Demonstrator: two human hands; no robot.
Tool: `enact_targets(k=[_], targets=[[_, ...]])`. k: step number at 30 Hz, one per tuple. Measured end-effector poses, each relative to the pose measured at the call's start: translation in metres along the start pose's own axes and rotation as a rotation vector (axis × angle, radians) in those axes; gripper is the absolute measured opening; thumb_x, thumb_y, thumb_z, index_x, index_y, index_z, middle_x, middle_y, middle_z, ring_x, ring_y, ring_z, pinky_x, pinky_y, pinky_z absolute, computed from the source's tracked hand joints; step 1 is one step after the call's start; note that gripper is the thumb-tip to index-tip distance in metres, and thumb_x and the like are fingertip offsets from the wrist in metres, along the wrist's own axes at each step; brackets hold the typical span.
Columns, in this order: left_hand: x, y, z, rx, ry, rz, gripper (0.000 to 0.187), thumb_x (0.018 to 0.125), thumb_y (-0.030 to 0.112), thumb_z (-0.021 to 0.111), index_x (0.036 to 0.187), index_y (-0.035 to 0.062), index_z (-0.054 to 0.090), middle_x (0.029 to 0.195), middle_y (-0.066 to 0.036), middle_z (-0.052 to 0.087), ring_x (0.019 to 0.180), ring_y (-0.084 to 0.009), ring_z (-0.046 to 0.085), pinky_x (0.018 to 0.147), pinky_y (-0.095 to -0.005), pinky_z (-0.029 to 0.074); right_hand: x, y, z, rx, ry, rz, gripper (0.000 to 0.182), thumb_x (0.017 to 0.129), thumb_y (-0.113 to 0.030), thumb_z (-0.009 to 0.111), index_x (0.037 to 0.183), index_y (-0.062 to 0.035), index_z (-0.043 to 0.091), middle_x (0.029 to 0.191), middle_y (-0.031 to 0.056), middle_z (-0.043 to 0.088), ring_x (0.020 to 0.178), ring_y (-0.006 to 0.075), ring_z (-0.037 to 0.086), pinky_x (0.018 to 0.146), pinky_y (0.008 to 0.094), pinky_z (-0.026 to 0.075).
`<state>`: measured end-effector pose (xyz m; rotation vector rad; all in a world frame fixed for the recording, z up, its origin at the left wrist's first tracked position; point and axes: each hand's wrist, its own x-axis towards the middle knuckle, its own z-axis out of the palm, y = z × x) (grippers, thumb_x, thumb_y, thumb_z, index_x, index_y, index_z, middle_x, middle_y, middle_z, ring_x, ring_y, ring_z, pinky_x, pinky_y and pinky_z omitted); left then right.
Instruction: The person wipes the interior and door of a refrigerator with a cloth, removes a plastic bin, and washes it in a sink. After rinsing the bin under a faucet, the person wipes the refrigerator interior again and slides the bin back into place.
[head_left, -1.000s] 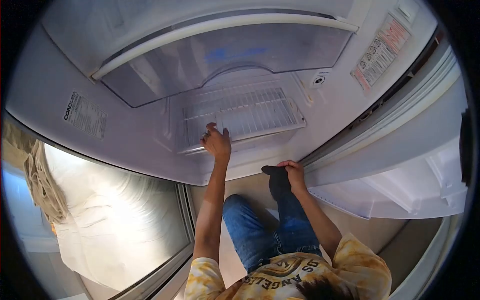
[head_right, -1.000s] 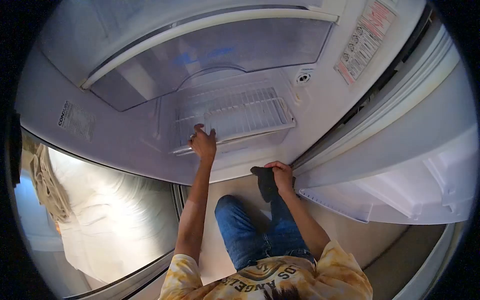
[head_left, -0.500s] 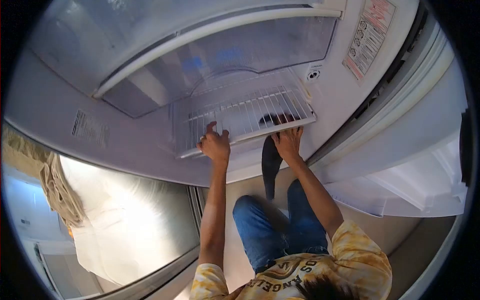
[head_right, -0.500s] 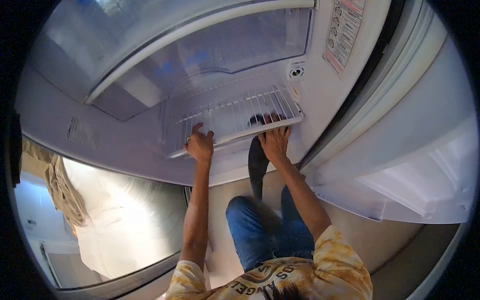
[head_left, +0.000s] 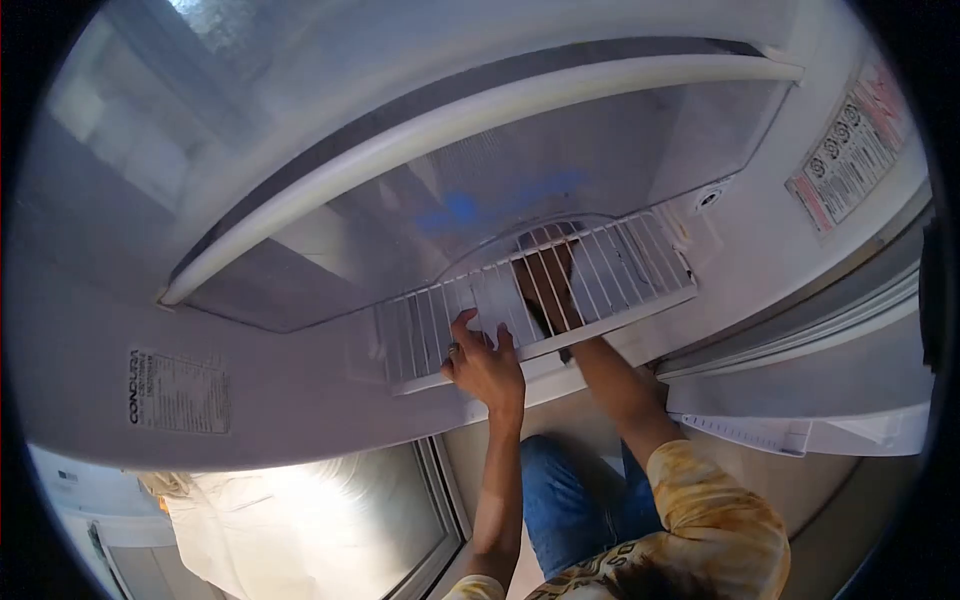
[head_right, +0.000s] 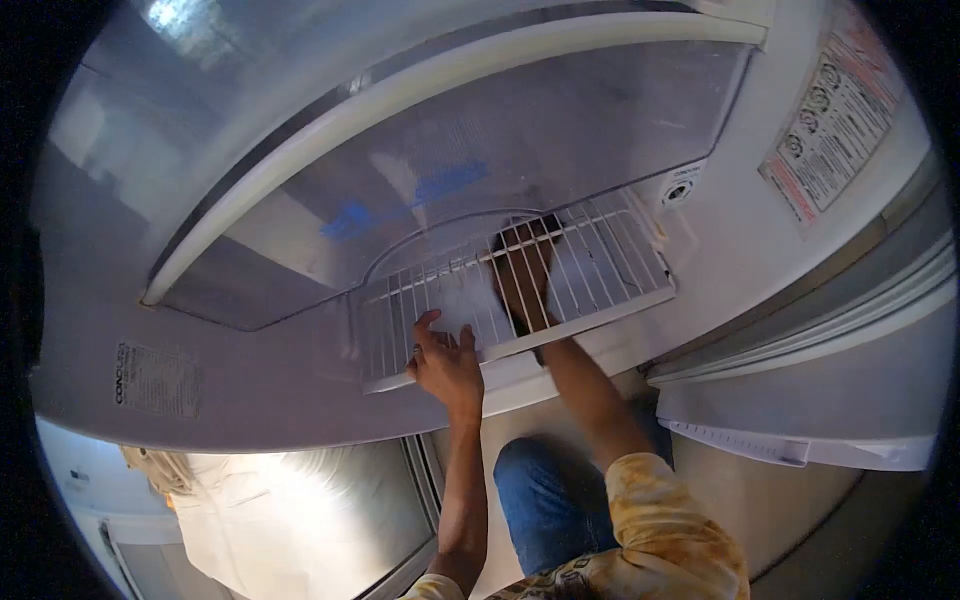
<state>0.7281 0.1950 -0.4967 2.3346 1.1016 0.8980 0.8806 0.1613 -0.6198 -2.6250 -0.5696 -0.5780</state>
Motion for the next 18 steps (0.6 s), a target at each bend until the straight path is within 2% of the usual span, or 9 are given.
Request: enact_targets(k=[5, 8, 13, 14, 15, 16, 18], targets=[[0.001, -0.002, 0.0, -0.007, 0.03, 0.025, 0.046, 0.068, 0.015, 0.071, 0.108, 0.0144, 0.05, 0.064, 0.0, 0.055, 0.067, -0.0204, 0.056, 0.072, -0.0382, 0.033, -0.043, -0.082, -0.001, 0.255, -0.148, -0.239, 0.053, 0.08, -0.038, 0.061, 0.112, 0.0034, 0.049, 0.111, 0.0212, 0.048, 0.099, 0.036, 0.047, 0.083, 0.0463, 0.039], [0.002, -0.004, 0.002, -0.021, 0.098, 0.096, 0.043, 0.07, 0.017, 0.07, 0.108, 0.0134, 0.049, 0.069, -0.003, 0.059, 0.069, -0.023, 0.058, 0.072, -0.0385, 0.033, -0.05, -0.088, -0.009, 0.345, -0.223, -0.341, 0.048, 0.08, -0.036, 0.061, 0.108, 0.0022, 0.051, 0.107, 0.018, 0.05, 0.095, 0.0334, 0.049, 0.08, 0.044, 0.04], [0.002, -0.006, 0.004, -0.051, 0.025, 0.044, 0.039, 0.071, 0.016, 0.066, 0.106, 0.0126, 0.049, 0.076, -0.004, 0.063, 0.072, -0.0257, 0.059, 0.071, -0.0391, 0.034, -0.035, -0.083, -0.008, 0.554, -0.419, -0.463, 0.04, 0.081, -0.033, 0.061, 0.103, 0.0001, 0.055, 0.1, 0.0127, 0.054, 0.087, 0.029, 0.052, 0.075, 0.0403, 0.043], [0.001, -0.007, 0.003, -0.057, 0.018, 0.026, 0.039, 0.071, 0.016, 0.065, 0.106, 0.0125, 0.049, 0.075, -0.004, 0.063, 0.072, -0.026, 0.059, 0.071, -0.0392, 0.034, -0.031, -0.084, -0.009, 0.643, -0.49, -0.471, 0.039, 0.081, -0.032, 0.061, 0.102, -0.0003, 0.055, 0.098, 0.0116, 0.055, 0.086, 0.0282, 0.053, 0.074, 0.0396, 0.044], [0.003, -0.007, 0.006, -0.011, 0.143, 0.102, 0.037, 0.07, 0.013, 0.064, 0.104, 0.0125, 0.05, 0.069, -0.003, 0.06, 0.067, -0.0243, 0.057, 0.07, -0.0389, 0.034, -0.028, -0.083, -0.011, 0.779, -0.577, -0.461, 0.037, 0.081, -0.032, 0.061, 0.101, -0.0008, 0.056, 0.097, 0.0106, 0.056, 0.084, 0.0273, 0.053, 0.073, 0.0388, 0.045], [0.002, -0.008, 0.005, -0.012, 0.123, 0.089, 0.037, 0.07, 0.013, 0.064, 0.104, 0.0124, 0.05, 0.068, -0.003, 0.059, 0.066, -0.0239, 0.057, 0.07, -0.0388, 0.034, -0.027, -0.083, -0.015, 0.951, -0.684, -0.426, 0.035, 0.082, -0.031, 0.061, 0.1, -0.0012, 0.057, 0.096, 0.0095, 0.057, 0.083, 0.0264, 0.054, 0.072, 0.0381, 0.045], [0.002, -0.002, -0.001, -0.023, 0.08, 0.06, 0.036, 0.07, 0.013, 0.064, 0.103, 0.0122, 0.051, 0.066, -0.003, 0.057, 0.064, -0.0229, 0.056, 0.07, -0.0385, 0.034, -0.021, -0.069, -0.023, 1.421, -0.916, -0.231, 0.032, 0.082, -0.03, 0.061, 0.097, -0.002, 0.058, 0.093, 0.0074, 0.059, 0.08, 0.0247, 0.055, 0.071, 0.0366, 0.046]])
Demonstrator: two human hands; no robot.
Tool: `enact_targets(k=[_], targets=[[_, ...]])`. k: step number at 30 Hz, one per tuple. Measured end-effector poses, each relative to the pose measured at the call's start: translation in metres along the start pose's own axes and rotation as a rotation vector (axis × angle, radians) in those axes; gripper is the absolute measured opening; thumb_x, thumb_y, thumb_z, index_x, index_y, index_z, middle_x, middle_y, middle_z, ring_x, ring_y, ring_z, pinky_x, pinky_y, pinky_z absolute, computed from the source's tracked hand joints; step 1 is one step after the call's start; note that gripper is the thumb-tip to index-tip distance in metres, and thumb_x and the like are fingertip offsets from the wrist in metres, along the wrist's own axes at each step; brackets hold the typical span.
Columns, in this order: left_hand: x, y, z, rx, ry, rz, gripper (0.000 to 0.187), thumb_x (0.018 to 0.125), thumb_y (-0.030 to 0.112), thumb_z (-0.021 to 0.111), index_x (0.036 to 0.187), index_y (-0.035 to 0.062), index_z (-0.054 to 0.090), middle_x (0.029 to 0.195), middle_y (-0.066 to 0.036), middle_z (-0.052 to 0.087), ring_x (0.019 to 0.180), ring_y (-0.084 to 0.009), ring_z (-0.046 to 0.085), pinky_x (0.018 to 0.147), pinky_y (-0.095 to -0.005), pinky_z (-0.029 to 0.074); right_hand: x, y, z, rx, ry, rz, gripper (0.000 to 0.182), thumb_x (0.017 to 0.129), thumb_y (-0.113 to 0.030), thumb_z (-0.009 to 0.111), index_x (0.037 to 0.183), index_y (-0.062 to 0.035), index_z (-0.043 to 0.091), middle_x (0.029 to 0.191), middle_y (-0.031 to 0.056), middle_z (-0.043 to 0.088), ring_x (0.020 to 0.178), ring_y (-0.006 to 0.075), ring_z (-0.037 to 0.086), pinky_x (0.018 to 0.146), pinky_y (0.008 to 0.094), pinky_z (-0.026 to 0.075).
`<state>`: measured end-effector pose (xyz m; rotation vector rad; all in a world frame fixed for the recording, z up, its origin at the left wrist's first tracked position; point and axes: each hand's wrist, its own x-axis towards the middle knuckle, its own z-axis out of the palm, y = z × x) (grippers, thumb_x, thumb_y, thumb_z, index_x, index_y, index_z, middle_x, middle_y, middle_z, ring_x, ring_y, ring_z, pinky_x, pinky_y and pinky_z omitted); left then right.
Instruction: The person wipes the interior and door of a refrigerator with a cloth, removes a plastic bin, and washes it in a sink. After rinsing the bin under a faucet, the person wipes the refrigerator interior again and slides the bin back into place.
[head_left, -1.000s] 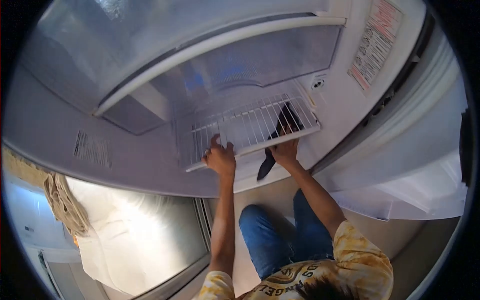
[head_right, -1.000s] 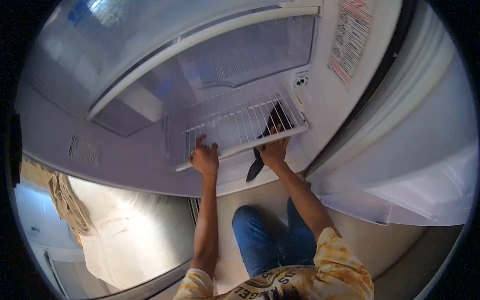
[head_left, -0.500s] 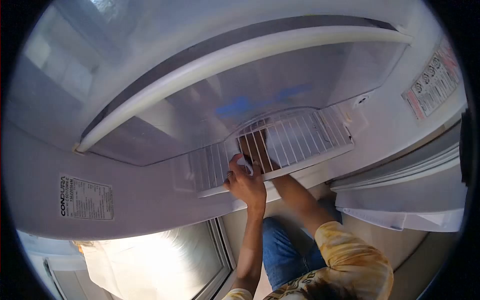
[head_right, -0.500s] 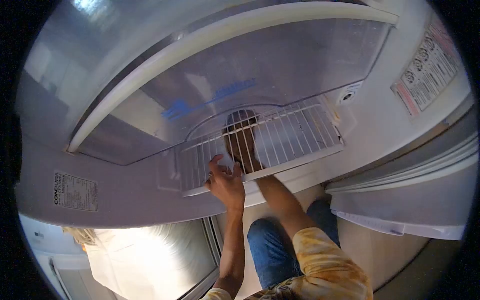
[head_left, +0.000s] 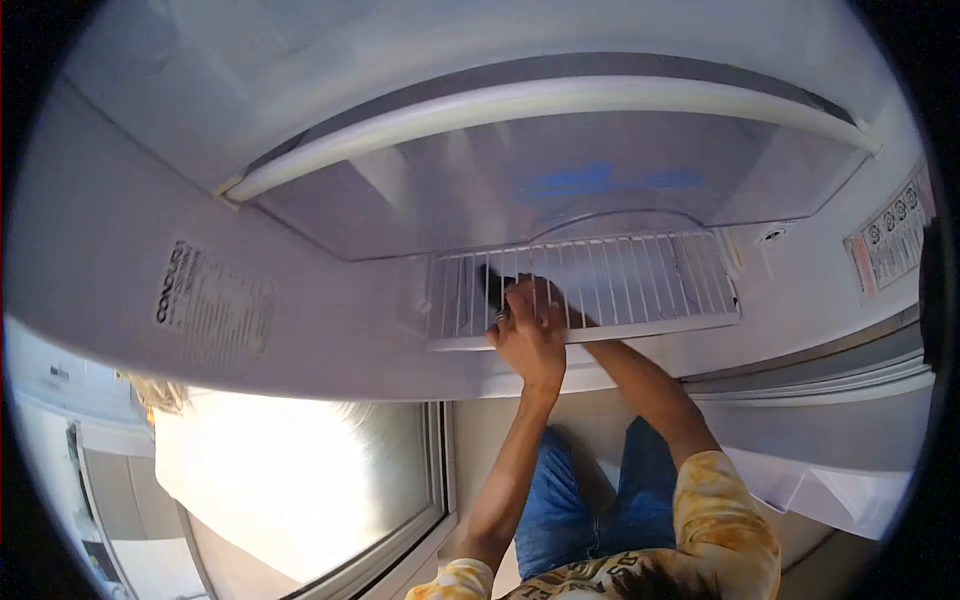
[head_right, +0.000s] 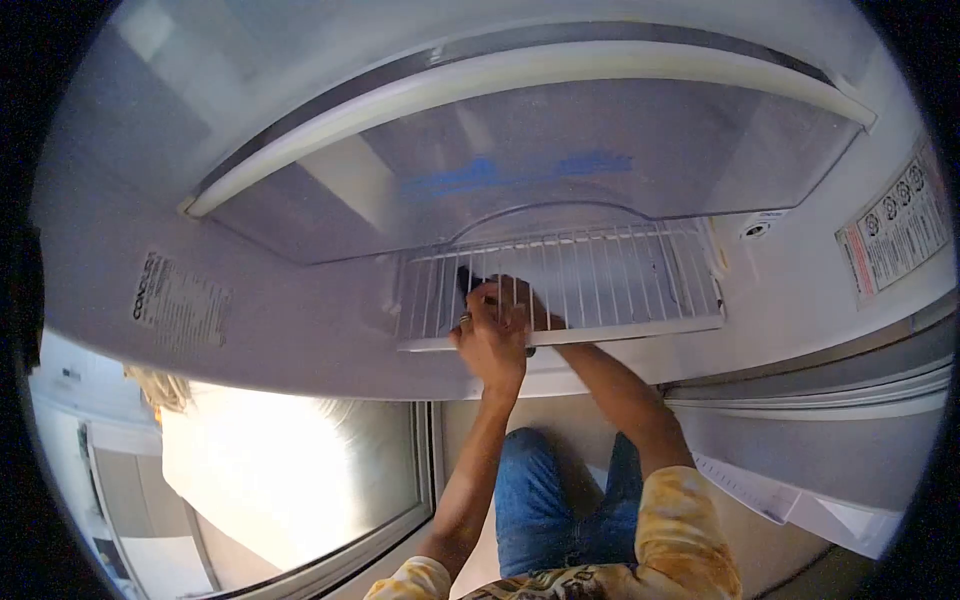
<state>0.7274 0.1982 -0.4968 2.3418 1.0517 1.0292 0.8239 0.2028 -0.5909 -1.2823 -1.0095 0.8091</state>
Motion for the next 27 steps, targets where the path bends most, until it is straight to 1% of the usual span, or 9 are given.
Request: enact_targets(k=[2, 4, 7, 8, 10, 14, 22, 26, 27], targets=[[0.001, 0.005, -0.007, 0.016, -0.072, -0.06, 0.039, 0.068, 0.013, 0.068, 0.103, 0.012, 0.051, 0.064, -0.002, 0.055, 0.065, -0.022, 0.055, 0.071, -0.0382, 0.034, -0.017, -0.007, -0.034, 0.302, 0.099, 0.036, 0.029, 0.082, -0.029, 0.061, 0.095, -0.0028, 0.059, 0.09, 0.0053, 0.06, 0.077, 0.0229, 0.057, 0.069, 0.0351, 0.048], [0.002, 0.006, -0.007, -0.003, -0.074, -0.069, 0.042, 0.066, 0.012, 0.07, 0.103, 0.0121, 0.051, 0.062, -0.001, 0.054, 0.064, -0.0216, 0.055, 0.072, -0.038, 0.034, -0.044, -0.023, -0.09, -0.152, 0.428, 0.049, 0.029, 0.082, -0.022, 0.061, 0.105, -0.0055, 0.058, 0.094, 0.0087, 0.061, 0.09, 0.0254, 0.058, 0.082, 0.0422, 0.043], [0.001, 0.004, -0.004, -0.032, -0.074, -0.1, 0.044, 0.066, 0.011, 0.072, 0.104, 0.0125, 0.05, 0.06, 0.0, 0.051, 0.064, -0.0202, 0.053, 0.073, -0.0361, 0.033, -0.091, -0.022, -0.144, -1.111, 0.699, 0.128, 0.029, 0.082, -0.023, 0.061, 0.105, -0.0057, 0.058, 0.094, 0.009, 0.061, 0.09, 0.0258, 0.058, 0.082, 0.0423, 0.043], [0.003, 0.006, -0.004, -0.032, -0.068, -0.102, 0.043, 0.067, 0.011, 0.071, 0.104, 0.0126, 0.05, 0.06, 0.0, 0.051, 0.064, -0.0199, 0.052, 0.073, -0.0356, 0.033, -0.098, -0.013, -0.151, -1.319, 0.73, 0.157, 0.029, 0.082, -0.023, 0.061, 0.105, -0.0058, 0.058, 0.094, 0.0091, 0.061, 0.09, 0.0259, 0.058, 0.082, 0.0424, 0.043], [0.003, 0.005, -0.004, -0.047, -0.091, -0.093, 0.042, 0.069, 0.011, 0.071, 0.105, 0.0127, 0.05, 0.061, 0.0, 0.051, 0.065, -0.0197, 0.052, 0.073, -0.0353, 0.032, -0.092, 0.008, -0.148, -1.465, 0.762, 0.17, 0.029, 0.082, -0.023, 0.061, 0.105, -0.0059, 0.058, 0.094, 0.0093, 0.061, 0.09, 0.0262, 0.058, 0.082, 0.0424, 0.043], [0.003, 0.003, -0.004, -0.022, -0.067, -0.035, 0.041, 0.071, 0.011, 0.069, 0.107, 0.0127, 0.049, 0.061, 0.0, 0.051, 0.066, -0.0199, 0.052, 0.074, -0.0355, 0.031, -0.074, 0.015, -0.108, -1.505, 0.753, 0.124, 0.028, 0.082, -0.023, 0.062, 0.104, -0.0063, 0.059, 0.093, 0.0097, 0.061, 0.089, 0.0267, 0.057, 0.082, 0.0426, 0.043], [0.004, -0.004, -0.005, -0.099, -0.153, 0.016, 0.04, 0.075, 0.013, 0.066, 0.11, 0.0101, 0.048, 0.07, -0.004, 0.053, 0.07, -0.0221, 0.052, 0.073, -0.0378, 0.031, -0.054, 0.012, 0.011, -1.394, 0.555, 0.008, 0.028, 0.081, -0.024, 0.062, 0.103, -0.0069, 0.059, 0.093, 0.0105, 0.061, 0.089, 0.0277, 0.057, 0.082, 0.043, 0.043], [0.005, -0.008, 0.003, -0.114, -0.108, 0.043, 0.04, 0.075, 0.015, 0.064, 0.111, 0.0101, 0.048, 0.079, -0.008, 0.057, 0.077, -0.0263, 0.053, 0.074, -0.0395, 0.031, -0.054, 0.013, 0.025, -1.384, 0.505, -0.002, 0.028, 0.081, -0.025, 0.062, 0.103, -0.0072, 0.06, 0.092, 0.0108, 0.061, 0.089, 0.0282, 0.057, 0.081, 0.0432, 0.042], [0.003, -0.008, 0.002, -0.113, -0.126, 0.031, 0.04, 0.075, 0.013, 0.064, 0.111, 0.0094, 0.048, 0.087, -0.009, 0.058, 0.08, -0.0271, 0.054, 0.075, -0.0407, 0.031, -0.054, 0.013, 0.024, -1.384, 0.499, -0.007, 0.028, 0.081, -0.025, 0.062, 0.102, -0.0073, 0.06, 0.092, 0.0109, 0.061, 0.089, 0.0284, 0.057, 0.081, 0.0432, 0.042]])
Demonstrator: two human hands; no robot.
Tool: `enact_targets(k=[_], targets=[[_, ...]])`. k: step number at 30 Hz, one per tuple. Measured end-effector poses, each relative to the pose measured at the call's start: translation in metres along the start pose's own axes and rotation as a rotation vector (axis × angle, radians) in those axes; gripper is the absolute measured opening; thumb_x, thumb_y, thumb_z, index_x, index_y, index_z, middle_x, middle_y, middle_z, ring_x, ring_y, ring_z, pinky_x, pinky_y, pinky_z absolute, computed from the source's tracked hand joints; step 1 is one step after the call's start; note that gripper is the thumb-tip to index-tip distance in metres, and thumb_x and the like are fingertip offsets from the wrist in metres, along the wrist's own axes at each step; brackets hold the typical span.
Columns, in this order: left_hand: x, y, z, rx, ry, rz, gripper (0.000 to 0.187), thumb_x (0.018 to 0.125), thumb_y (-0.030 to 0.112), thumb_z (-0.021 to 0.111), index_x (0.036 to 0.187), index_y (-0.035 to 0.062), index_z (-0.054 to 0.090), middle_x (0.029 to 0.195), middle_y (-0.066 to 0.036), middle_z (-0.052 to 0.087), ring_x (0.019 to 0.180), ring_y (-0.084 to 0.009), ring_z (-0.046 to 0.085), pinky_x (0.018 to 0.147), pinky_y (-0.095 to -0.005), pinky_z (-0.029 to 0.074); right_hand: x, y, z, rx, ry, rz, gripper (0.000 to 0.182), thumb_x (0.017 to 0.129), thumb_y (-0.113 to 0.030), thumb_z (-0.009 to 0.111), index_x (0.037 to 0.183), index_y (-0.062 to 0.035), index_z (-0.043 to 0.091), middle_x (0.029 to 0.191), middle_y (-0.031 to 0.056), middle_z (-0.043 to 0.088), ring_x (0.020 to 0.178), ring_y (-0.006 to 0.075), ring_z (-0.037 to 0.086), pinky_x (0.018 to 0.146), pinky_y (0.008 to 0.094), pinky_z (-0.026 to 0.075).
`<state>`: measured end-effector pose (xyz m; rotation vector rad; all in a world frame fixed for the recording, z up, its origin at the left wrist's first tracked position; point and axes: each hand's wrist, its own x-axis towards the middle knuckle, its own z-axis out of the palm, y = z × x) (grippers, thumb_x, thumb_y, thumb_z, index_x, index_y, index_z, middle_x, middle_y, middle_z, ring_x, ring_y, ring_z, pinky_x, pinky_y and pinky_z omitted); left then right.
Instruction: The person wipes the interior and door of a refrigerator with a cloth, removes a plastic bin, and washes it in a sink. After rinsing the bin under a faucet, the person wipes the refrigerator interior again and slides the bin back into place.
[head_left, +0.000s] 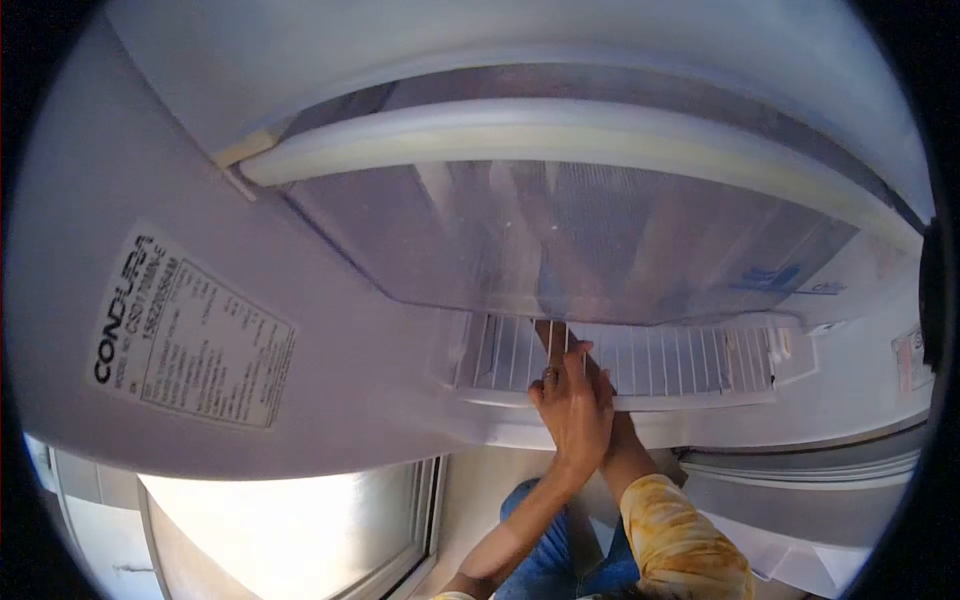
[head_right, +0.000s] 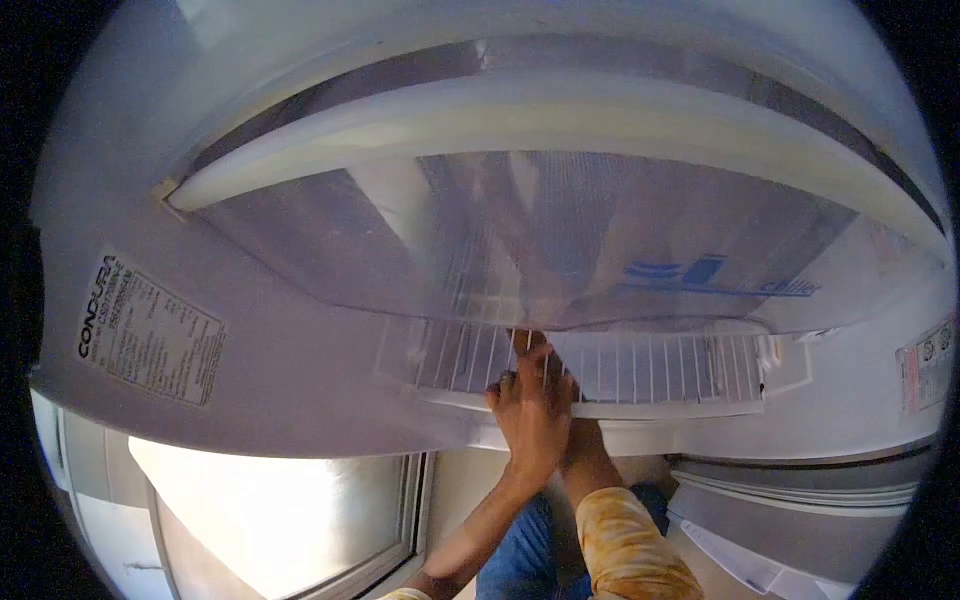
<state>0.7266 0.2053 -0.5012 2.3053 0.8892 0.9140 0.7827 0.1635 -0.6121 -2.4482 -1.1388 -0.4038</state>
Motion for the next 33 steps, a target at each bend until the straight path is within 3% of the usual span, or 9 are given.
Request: enact_targets(k=[2, 5, 8, 11, 23, 27, 29, 32, 33], targets=[[0.001, 0.004, -0.002, -0.004, -0.037, -0.014, 0.04, 0.074, 0.01, 0.063, 0.111, 0.0079, 0.047, 0.102, -0.012, 0.058, 0.087, -0.0288, 0.055, 0.077, -0.0432, 0.032, 0.001, 0.002, -0.002, 0.0, -0.011, -0.017, 0.028, 0.081, -0.025, 0.063, 0.102, -0.0075, 0.06, 0.092, 0.0111, 0.061, 0.088, 0.0286, 0.057, 0.081, 0.0433, 0.042], [-0.001, 0.007, 0.0, -0.064, 0.018, -0.027, 0.039, 0.074, 0.009, 0.062, 0.11, 0.0067, 0.047, 0.1, -0.012, 0.059, 0.085, -0.0288, 0.054, 0.076, -0.043, 0.032, -0.004, 0.002, -0.003, 0.0, -0.021, -0.048, 0.028, 0.08, -0.025, 0.063, 0.102, -0.0077, 0.06, 0.092, 0.0114, 0.061, 0.088, 0.029, 0.057, 0.081, 0.0434, 0.042], [-0.012, 0.001, 0.008, -0.023, 0.128, 0.027, 0.043, 0.072, 0.009, 0.066, 0.111, 0.0109, 0.048, 0.072, -0.005, 0.056, 0.075, -0.0246, 0.053, 0.073, -0.0405, 0.032, -0.012, -0.007, -0.004, 0.012, -0.025, -0.092, 0.028, 0.08, -0.026, 0.063, 0.101, -0.008, 0.06, 0.092, 0.0117, 0.061, 0.088, 0.0294, 0.057, 0.081, 0.0436, 0.042], [-0.007, 0.009, 0.001, -0.018, 0.01, -0.057, 0.041, 0.073, 0.008, 0.063, 0.11, 0.0068, 0.045, 0.094, -0.011, 0.061, 0.078, -0.0288, 0.054, 0.077, -0.0419, 0.033, -0.006, -0.012, 0.0, 0.037, -0.063, -0.113, 0.027, 0.08, -0.026, 0.063, 0.101, -0.0082, 0.061, 0.092, 0.012, 0.061, 0.088, 0.0298, 0.057, 0.081, 0.0437, 0.042], [-0.011, 0.002, 0.004, 0.026, 0.097, -0.033, 0.043, 0.07, 0.009, 0.067, 0.107, 0.0113, 0.045, 0.076, -0.008, 0.059, 0.077, -0.0271, 0.054, 0.077, -0.04, 0.032, -0.011, 0.015, -0.037, 0.123, -0.278, -0.358, 0.027, 0.079, -0.027, 0.064, 0.099, -0.0092, 0.062, 0.091, 0.0132, 0.06, 0.087, 0.0313, 0.056, 0.081, 0.0442, 0.041], [-0.013, -0.001, 0.007, 0.006, 0.106, -0.008, 0.043, 0.071, 0.01, 0.067, 0.108, 0.0127, 0.045, 0.067, -0.005, 0.056, 0.071, -0.0252, 0.053, 0.076, -0.039, 0.031, -0.029, 0.092, -0.066, 0.435, -0.426, -0.092, 0.028, 0.075, -0.026, 0.065, 0.096, -0.0073, 0.063, 0.095, 0.0168, 0.06, 0.089, 0.0317, 0.055, 0.08, 0.0435, 0.04], [-0.015, -0.007, 0.012, 0.005, 0.103, -0.015, 0.043, 0.072, 0.011, 0.067, 0.108, 0.0137, 0.045, 0.066, -0.004, 0.055, 0.07, -0.0247, 0.053, 0.076, -0.0394, 0.031, -0.039, 0.119, -0.082, 0.192, -0.254, 0.118, 0.031, 0.068, -0.024, 0.071, 0.095, -0.0103, 0.064, 0.091, 0.0138, 0.061, 0.09, 0.0331, 0.055, 0.079, 0.0428, 0.042], [-0.014, -0.009, 0.017, 0.009, 0.082, -0.045, 0.044, 0.072, 0.011, 0.068, 0.109, 0.0156, 0.044, 0.064, -0.002, 0.054, 0.072, -0.0241, 0.054, 0.077, -0.0403, 0.031, -0.049, 0.179, -0.076, -0.302, 0.001, 0.147, 0.03, 0.071, -0.022, 0.069, 0.098, -0.0111, 0.065, 0.097, 0.0135, 0.061, 0.093, 0.0345, 0.054, 0.082, 0.0442, 0.042], [-0.014, -0.007, 0.014, 0.018, 0.066, -0.055, 0.044, 0.072, 0.011, 0.068, 0.109, 0.0157, 0.044, 0.064, -0.002, 0.054, 0.073, -0.0241, 0.054, 0.077, -0.0404, 0.031, -0.047, 0.189, -0.062, -0.278, 0.176, 0.183, 0.026, 0.072, -0.021, 0.066, 0.095, -0.0095, 0.065, 0.098, 0.0136, 0.061, 0.094, 0.0336, 0.055, 0.083, 0.0447, 0.042]])
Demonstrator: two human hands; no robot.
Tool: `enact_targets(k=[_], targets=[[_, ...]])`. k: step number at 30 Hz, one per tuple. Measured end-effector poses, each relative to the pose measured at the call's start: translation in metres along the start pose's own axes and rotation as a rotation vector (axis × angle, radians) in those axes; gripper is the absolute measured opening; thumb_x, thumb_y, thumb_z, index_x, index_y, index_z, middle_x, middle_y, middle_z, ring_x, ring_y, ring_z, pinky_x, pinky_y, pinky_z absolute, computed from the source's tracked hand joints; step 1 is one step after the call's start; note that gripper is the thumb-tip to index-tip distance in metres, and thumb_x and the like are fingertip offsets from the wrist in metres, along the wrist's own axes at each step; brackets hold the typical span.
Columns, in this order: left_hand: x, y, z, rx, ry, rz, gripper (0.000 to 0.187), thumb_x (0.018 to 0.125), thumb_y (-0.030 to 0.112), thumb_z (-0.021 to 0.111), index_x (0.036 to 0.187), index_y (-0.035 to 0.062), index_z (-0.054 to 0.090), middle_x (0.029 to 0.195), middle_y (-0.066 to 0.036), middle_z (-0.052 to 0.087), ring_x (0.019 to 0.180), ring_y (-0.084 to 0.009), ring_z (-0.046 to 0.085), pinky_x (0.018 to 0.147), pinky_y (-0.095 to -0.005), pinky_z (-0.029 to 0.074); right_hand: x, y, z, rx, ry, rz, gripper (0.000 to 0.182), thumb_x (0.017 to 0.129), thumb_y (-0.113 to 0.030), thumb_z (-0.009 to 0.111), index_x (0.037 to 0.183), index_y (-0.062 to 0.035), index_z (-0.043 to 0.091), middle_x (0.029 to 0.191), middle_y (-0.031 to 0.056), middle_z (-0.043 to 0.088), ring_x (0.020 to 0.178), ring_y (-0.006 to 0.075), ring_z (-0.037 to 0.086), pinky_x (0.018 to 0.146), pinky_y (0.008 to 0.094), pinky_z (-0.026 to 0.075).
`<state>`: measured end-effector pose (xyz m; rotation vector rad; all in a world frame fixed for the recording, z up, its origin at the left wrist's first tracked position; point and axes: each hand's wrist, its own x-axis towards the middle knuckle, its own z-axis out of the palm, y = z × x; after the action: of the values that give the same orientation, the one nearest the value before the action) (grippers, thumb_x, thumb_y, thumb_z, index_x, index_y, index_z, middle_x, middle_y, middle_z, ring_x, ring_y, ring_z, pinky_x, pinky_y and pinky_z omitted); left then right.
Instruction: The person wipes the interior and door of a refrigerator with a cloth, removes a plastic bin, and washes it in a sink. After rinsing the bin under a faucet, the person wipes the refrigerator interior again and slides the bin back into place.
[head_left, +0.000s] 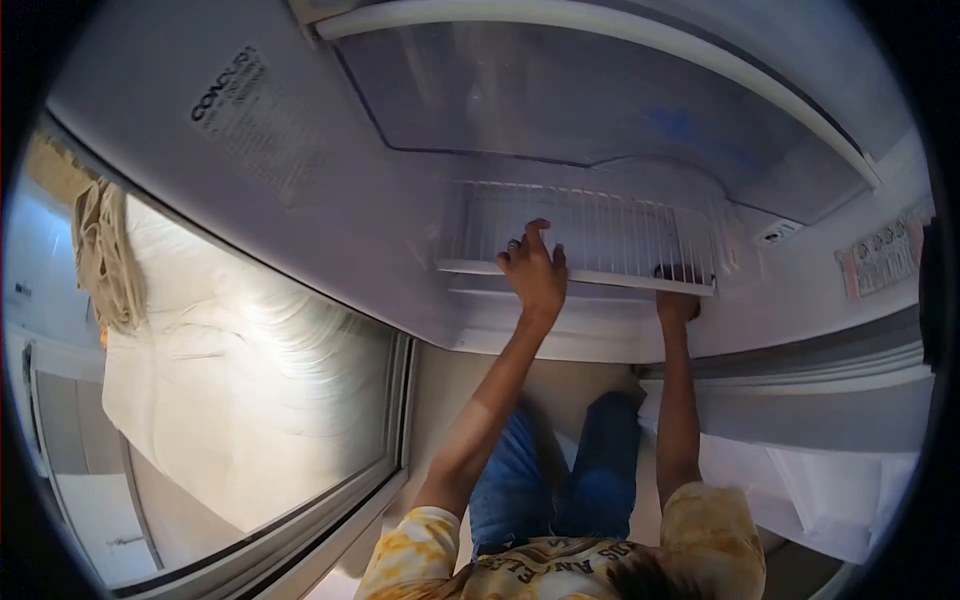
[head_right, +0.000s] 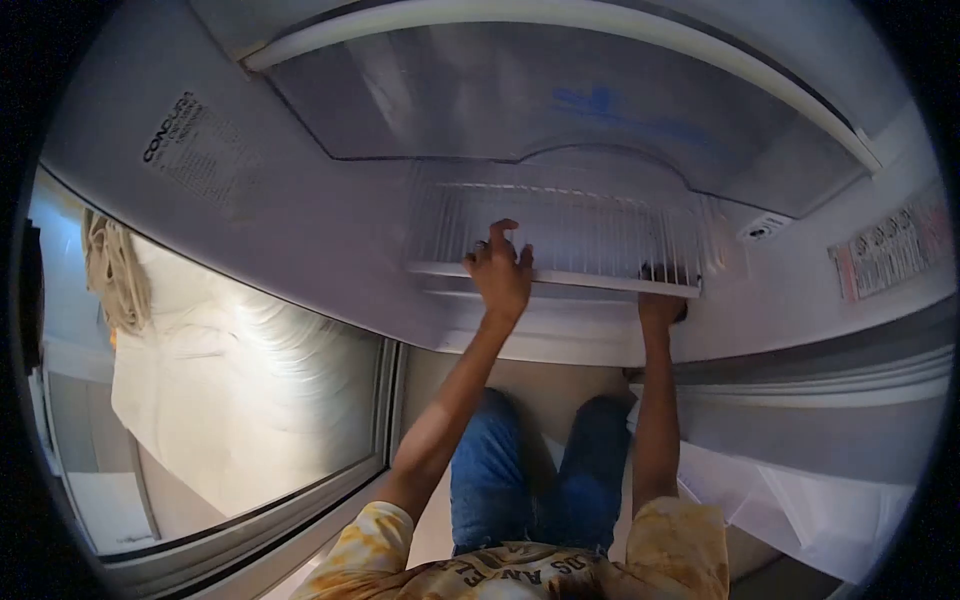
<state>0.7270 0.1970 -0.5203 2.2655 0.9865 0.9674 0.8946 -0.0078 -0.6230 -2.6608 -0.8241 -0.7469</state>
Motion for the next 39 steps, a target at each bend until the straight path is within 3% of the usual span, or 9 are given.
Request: enact_targets(k=[2, 6, 12, 16, 20, 21, 30, 37, 39], targets=[[0.006, 0.007, -0.007, 0.015, -0.03, -0.011, 0.044, 0.072, 0.011, 0.068, 0.109, 0.0158, 0.044, 0.064, -0.001, 0.054, 0.075, -0.024, 0.055, 0.077, -0.0405, 0.031, 0.013, 0.014, 0.045, 0.066, 0.34, 0.118, 0.021, 0.076, -0.021, 0.061, 0.091, -0.0064, 0.066, 0.099, 0.0137, 0.061, 0.095, 0.0318, 0.056, 0.083, 0.0458, 0.042], [0.013, 0.007, -0.011, 0.023, -0.117, -0.039, 0.044, 0.072, 0.014, 0.069, 0.109, 0.017, 0.045, 0.064, -0.002, 0.054, 0.077, -0.0252, 0.056, 0.078, -0.0409, 0.03, 0.034, -0.084, 0.109, -0.367, 0.028, 0.253, 0.027, 0.075, -0.026, 0.061, 0.097, -0.0108, 0.063, 0.107, 0.0139, 0.059, 0.106, 0.0363, 0.05, 0.091, 0.0504, 0.037], [0.011, 0.003, -0.002, 0.136, -0.068, 0.042, 0.043, 0.073, 0.014, 0.063, 0.112, 0.0154, 0.045, 0.078, -0.006, 0.06, 0.084, -0.0274, 0.056, 0.083, -0.043, 0.03, 0.036, -0.253, 0.004, 0.505, -0.157, -0.043, 0.037, 0.074, -0.036, 0.059, 0.102, -0.0109, 0.056, 0.105, 0.0133, 0.054, 0.103, 0.0345, 0.047, 0.086, 0.0513, 0.036], [0.015, 0.01, -0.022, -0.02, -0.176, -0.028, 0.042, 0.074, 0.012, 0.062, 0.112, 0.0131, 0.044, 0.068, -0.004, 0.054, 0.081, -0.0246, 0.054, 0.078, -0.0402, 0.029, 0.011, -0.178, -0.001, 0.638, -0.403, -0.127, 0.047, 0.073, -0.045, 0.058, 0.11, -0.0156, 0.051, 0.101, 0.0087, 0.052, 0.101, 0.0306, 0.045, 0.087, 0.0513, 0.029], [0.015, 0.01, -0.022, 0.004, -0.222, -0.009, 0.044, 0.074, 0.009, 0.064, 0.113, 0.0117, 0.043, 0.067, -0.002, 0.052, 0.075, -0.0209, 0.05, 0.076, -0.0375, 0.027, 0.042, -0.038, 0.04, -0.11, 0.346, -0.424, 0.036, 0.08, -0.037, 0.058, 0.107, -0.0132, 0.059, 0.108, 0.0129, 0.056, 0.092, 0.034, 0.053, 0.076, 0.0538, 0.038], [0.015, 0.01, -0.022, 0.019, -0.216, -0.014, 0.045, 0.074, 0.009, 0.065, 0.113, 0.0119, 0.043, 0.066, -0.002, 0.052, 0.075, -0.021, 0.05, 0.075, -0.0375, 0.027, 0.066, -0.043, 0.03, 0.127, 0.234, -0.026, 0.037, 0.081, -0.039, 0.057, 0.104, -0.0104, 0.06, 0.108, 0.0152, 0.056, 0.092, 0.0366, 0.052, 0.076, 0.0555, 0.037], [0.014, 0.008, -0.017, -0.015, -0.209, -0.026, 0.047, 0.073, 0.007, 0.065, 0.113, 0.0124, 0.041, 0.067, -0.001, 0.053, 0.077, -0.0217, 0.051, 0.073, -0.0378, 0.026, 0.072, -0.025, 0.036, -0.035, 0.398, -0.386, 0.04, 0.08, -0.033, 0.058, 0.108, -0.0046, 0.056, 0.116, 0.0211, 0.053, 0.107, 0.0414, 0.048, 0.09, 0.0593, 0.033], [0.014, 0.009, -0.016, -0.015, -0.227, -0.074, 0.048, 0.074, 0.008, 0.065, 0.114, 0.0131, 0.039, 0.069, -0.003, 0.054, 0.079, -0.0238, 0.051, 0.076, -0.0402, 0.027, -0.005, -0.043, -0.022, -0.36, -0.387, 0.255, 0.04, 0.081, -0.028, 0.053, 0.11, -0.0004, 0.057, 0.118, 0.0212, 0.052, 0.113, 0.0393, 0.042, 0.092, 0.0544, 0.029], [0.018, 0.012, -0.019, -0.007, -0.243, -0.086, 0.048, 0.074, 0.009, 0.065, 0.114, 0.0132, 0.039, 0.07, -0.003, 0.055, 0.081, -0.0247, 0.052, 0.077, -0.041, 0.027, -0.007, -0.034, -0.027, -0.359, -0.395, 0.205, 0.039, 0.078, -0.024, 0.053, 0.109, -0.0005, 0.058, 0.114, 0.0196, 0.054, 0.106, 0.0371, 0.044, 0.083, 0.0508, 0.032]])
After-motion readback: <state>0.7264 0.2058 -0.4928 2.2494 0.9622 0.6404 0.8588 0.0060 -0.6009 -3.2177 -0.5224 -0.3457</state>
